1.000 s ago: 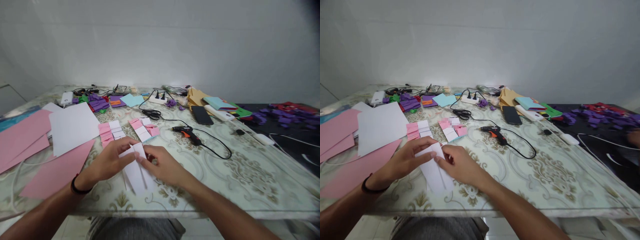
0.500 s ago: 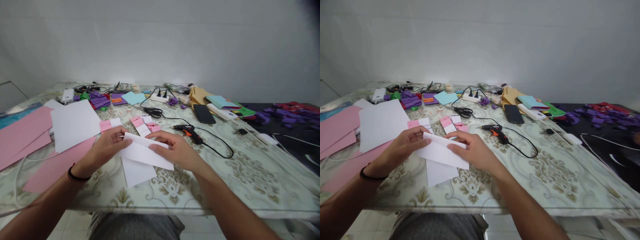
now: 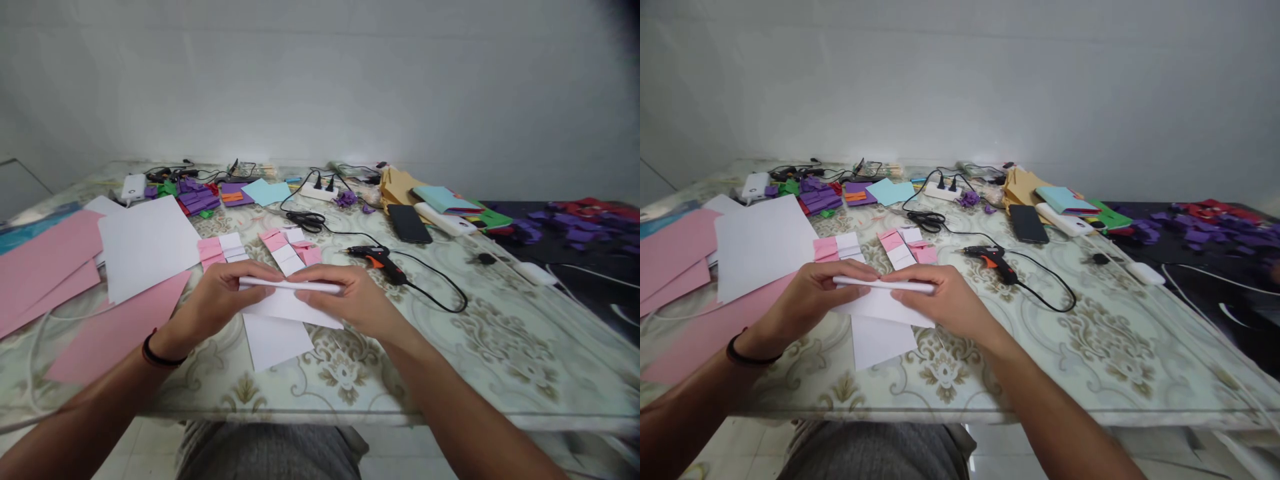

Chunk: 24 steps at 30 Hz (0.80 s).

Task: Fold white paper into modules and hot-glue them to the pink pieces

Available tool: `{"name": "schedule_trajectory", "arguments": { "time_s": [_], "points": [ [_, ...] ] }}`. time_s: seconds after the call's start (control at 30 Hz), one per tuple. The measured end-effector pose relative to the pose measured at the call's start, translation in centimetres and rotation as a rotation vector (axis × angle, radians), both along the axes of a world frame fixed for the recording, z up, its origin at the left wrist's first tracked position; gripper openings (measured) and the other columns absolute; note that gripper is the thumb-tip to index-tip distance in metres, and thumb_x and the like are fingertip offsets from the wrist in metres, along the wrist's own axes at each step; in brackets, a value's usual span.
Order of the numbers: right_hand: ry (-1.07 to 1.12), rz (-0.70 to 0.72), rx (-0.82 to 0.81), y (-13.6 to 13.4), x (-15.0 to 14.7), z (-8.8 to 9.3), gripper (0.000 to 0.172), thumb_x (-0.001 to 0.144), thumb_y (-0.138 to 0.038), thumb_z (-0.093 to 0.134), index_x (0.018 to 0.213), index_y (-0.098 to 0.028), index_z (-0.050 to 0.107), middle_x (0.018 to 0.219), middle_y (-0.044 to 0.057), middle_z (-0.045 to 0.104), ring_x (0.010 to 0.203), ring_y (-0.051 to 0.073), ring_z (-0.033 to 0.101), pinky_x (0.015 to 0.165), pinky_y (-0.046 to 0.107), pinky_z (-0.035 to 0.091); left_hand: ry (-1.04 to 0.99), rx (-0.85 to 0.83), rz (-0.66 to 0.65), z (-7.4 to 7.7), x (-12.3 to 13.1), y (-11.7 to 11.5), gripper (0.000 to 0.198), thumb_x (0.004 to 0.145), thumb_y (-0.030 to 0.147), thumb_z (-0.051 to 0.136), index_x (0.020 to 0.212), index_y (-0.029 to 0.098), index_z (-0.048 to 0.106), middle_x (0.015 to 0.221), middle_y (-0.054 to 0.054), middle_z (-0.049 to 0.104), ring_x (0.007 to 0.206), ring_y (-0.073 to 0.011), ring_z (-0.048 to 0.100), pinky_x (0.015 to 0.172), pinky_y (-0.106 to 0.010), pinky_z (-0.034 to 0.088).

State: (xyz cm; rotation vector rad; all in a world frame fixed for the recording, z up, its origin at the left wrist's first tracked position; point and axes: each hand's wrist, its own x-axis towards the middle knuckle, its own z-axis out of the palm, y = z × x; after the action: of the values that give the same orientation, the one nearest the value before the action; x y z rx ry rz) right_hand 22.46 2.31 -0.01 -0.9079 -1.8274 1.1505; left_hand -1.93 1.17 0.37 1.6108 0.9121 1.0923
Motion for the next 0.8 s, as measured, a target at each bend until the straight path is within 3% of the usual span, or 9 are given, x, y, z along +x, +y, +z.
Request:
{"name": "schedule_trajectory", "arguments": {
  "time_s": [0.23, 0.43, 0.63, 0.8],
  "points": [
    [0.057, 0.023, 0.068, 0.1, -0.02, 0.42, 0.018, 0.084, -0.03, 0.083, 0.101, -0.029, 0.085, 0.111, 0.006, 0.081, 0.106, 0.024, 0.075, 0.099, 0.039, 0.056, 0.005, 0.059, 0.026, 0.46, 0.12, -0.25, 0.007, 0.085, 0.019, 0.081, 0.089, 0.024, 0.085, 0.109, -0.007, 0.082, 0.104, -0.0224, 0.075, 0.093, -0.034, 0.058],
    [0.064, -0.079, 0.139, -0.01, 0.04, 0.23, 0.016, 0.084, -0.029, 0.083, 0.099, -0.026, 0.084, 0.105, 0.006, 0.081, 0.098, 0.022, 0.075, 0.084, 0.032, 0.059, 0.025, 0.132, 0.096, 0.52, 0.04, -0.38, 0.01, 0.083, 0.019, 0.084, 0.092, 0.023, 0.083, 0.107, -0.006, 0.082, 0.105, -0.0213, 0.075, 0.091, -0.031, 0.059],
    [0.073, -0.137, 0.157, -0.13, -0.13, 0.07, 0.016, 0.082, -0.027, 0.084, 0.098, -0.025, 0.083, 0.102, 0.004, 0.081, 0.091, 0.019, 0.074, 0.069, 0.026, 0.053, 0.014, 0.17, 0.124, 0.42, 0.09, -0.54, 0.011, 0.083, 0.02, 0.085, 0.093, 0.023, 0.083, 0.104, -0.005, 0.082, 0.103, -0.0208, 0.075, 0.087, -0.028, 0.06],
    [0.124, -0.127, 0.112, 0.14, -0.01, -0.14, 0.015, 0.083, -0.028, 0.084, 0.098, -0.026, 0.081, 0.103, 0.003, 0.08, 0.092, 0.019, 0.072, 0.071, 0.026, 0.051, -0.018, 0.172, 0.153, 0.45, 0.25, -0.6, 0.025, 0.082, 0.021, 0.087, 0.106, 0.024, 0.08, 0.105, -0.004, 0.082, 0.095, -0.0171, 0.075, 0.078, -0.023, 0.059]
  ]
}}
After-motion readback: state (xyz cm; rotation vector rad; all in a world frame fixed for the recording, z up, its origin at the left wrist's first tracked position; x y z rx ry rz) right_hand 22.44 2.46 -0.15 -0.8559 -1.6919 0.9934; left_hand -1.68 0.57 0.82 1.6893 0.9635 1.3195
